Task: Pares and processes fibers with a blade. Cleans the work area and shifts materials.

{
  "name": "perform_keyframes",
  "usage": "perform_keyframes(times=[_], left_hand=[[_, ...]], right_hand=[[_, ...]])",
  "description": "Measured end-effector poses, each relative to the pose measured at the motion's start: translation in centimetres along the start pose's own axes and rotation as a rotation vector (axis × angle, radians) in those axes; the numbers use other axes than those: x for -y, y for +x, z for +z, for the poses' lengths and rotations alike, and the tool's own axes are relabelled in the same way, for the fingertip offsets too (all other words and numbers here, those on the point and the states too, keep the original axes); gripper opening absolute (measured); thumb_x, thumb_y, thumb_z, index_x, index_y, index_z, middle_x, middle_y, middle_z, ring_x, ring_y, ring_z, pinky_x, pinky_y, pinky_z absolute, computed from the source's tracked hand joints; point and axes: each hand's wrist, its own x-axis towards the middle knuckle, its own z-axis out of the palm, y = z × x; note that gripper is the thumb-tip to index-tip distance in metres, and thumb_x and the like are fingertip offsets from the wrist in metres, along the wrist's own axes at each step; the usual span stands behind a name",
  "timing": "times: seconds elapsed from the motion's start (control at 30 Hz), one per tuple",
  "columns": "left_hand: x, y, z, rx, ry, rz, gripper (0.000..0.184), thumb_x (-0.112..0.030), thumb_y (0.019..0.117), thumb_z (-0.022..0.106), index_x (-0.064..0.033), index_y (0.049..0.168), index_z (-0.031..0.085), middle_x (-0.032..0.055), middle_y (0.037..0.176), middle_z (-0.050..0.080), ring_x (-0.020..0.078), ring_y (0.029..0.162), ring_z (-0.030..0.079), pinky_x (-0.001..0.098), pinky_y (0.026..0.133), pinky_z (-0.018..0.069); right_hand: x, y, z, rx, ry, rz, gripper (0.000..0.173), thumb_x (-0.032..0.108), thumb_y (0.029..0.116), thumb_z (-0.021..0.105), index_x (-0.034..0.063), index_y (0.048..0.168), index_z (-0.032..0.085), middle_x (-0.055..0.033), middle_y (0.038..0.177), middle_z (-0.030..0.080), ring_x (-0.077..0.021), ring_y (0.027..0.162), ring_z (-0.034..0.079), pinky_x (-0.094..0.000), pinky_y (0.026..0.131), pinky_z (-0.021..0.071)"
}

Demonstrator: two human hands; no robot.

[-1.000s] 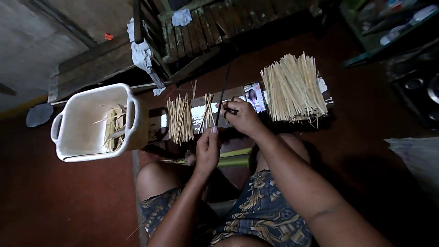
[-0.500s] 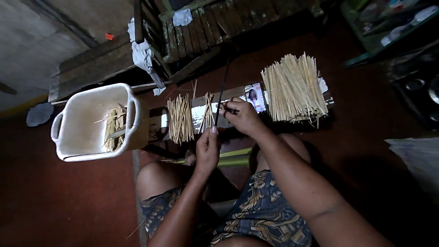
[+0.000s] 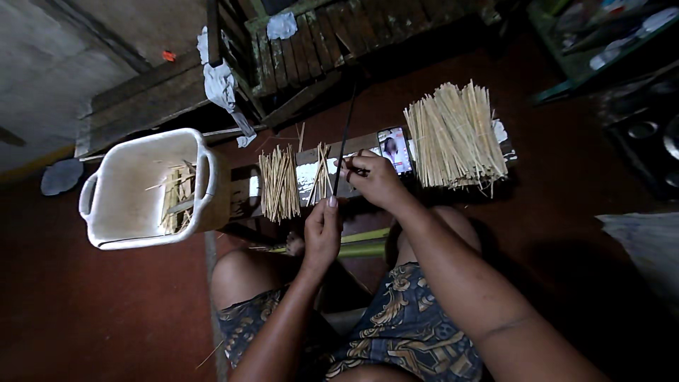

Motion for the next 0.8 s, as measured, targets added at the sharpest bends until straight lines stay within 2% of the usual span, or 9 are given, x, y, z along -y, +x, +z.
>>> perform_keyframes(times=[0.23,0.3,0.4,0.5,0.67,0.8], left_hand=[[0.2,0.1,-0.1,0.003,0.012,0.007,0.045,-0.037,0.1123,0.036,-0.0067,0.117,0.069,0.0058,0.067,0.053,0.0168,0.052,0.049,0.0326,0.048,0.0461],[0.2,0.1,-0.1,-0.001,0.014,0.003,0.044,-0.036,0.1122,0.037,-0.0072,0.116,0.069,0.0055,0.068,0.054,0.0165,0.053,0.049,0.0325,0.049,0.0464],[0.0,0.1,-0.2,-0.003,0.015,-0.007,0.045,-0.037,0.1122,0.036,-0.0072,0.116,0.070,0.0058,0.067,0.054,0.0169,0.052,0.049,0.0325,0.048,0.0464],[0.0,0.0,-0.3,0.000,0.013,-0.015,0.047,-0.039,0.1121,0.036,-0.0073,0.117,0.069,0.0058,0.067,0.054,0.0174,0.052,0.050,0.0329,0.048,0.0473],[0.3,-0.1,-0.3,-0.003,-0.005,0.002,0.047,-0.038,0.1123,0.035,-0.0065,0.117,0.069,0.0061,0.066,0.053,0.0173,0.051,0.049,0.0329,0.047,0.0465],[0.4,0.0,-0.3,0.008,0.003,-0.009,0.047,-0.039,0.1123,0.034,-0.0076,0.117,0.068,0.0055,0.066,0.052,0.0169,0.052,0.049,0.0330,0.048,0.0469]], right_hand=[[0.3,-0.1,-0.1,-0.005,0.006,-0.015,0.012,0.021,0.0984,0.069,0.0142,0.102,0.079,-0.0016,0.098,0.067,-0.0095,0.084,0.066,-0.0310,0.074,0.0600],[0.9,-0.6,-0.3,0.002,0.008,0.005,0.012,0.019,0.0978,0.070,0.0138,0.105,0.077,-0.0033,0.101,0.066,-0.0117,0.082,0.066,-0.0335,0.070,0.0608],[0.9,-0.6,-0.3,0.024,0.004,0.053,0.019,0.014,0.0949,0.072,0.0141,0.113,0.074,-0.0034,0.108,0.068,-0.0122,0.088,0.070,-0.0346,0.075,0.0635],[0.3,0.0,0.0,0.028,-0.027,0.056,0.012,0.017,0.0963,0.070,0.0134,0.107,0.074,-0.0016,0.105,0.070,-0.0106,0.091,0.070,-0.0340,0.081,0.0628],[0.4,-0.1,-0.2,0.015,-0.066,0.059,0.008,0.018,0.0967,0.070,0.0145,0.102,0.075,-0.0018,0.100,0.069,-0.0121,0.086,0.068,-0.0354,0.075,0.0614],[0.4,0.0,-0.1,0.018,-0.052,0.058,0.008,0.018,0.0966,0.070,0.0138,0.102,0.075,-0.0021,0.098,0.068,-0.0117,0.085,0.068,-0.0347,0.075,0.0611]])
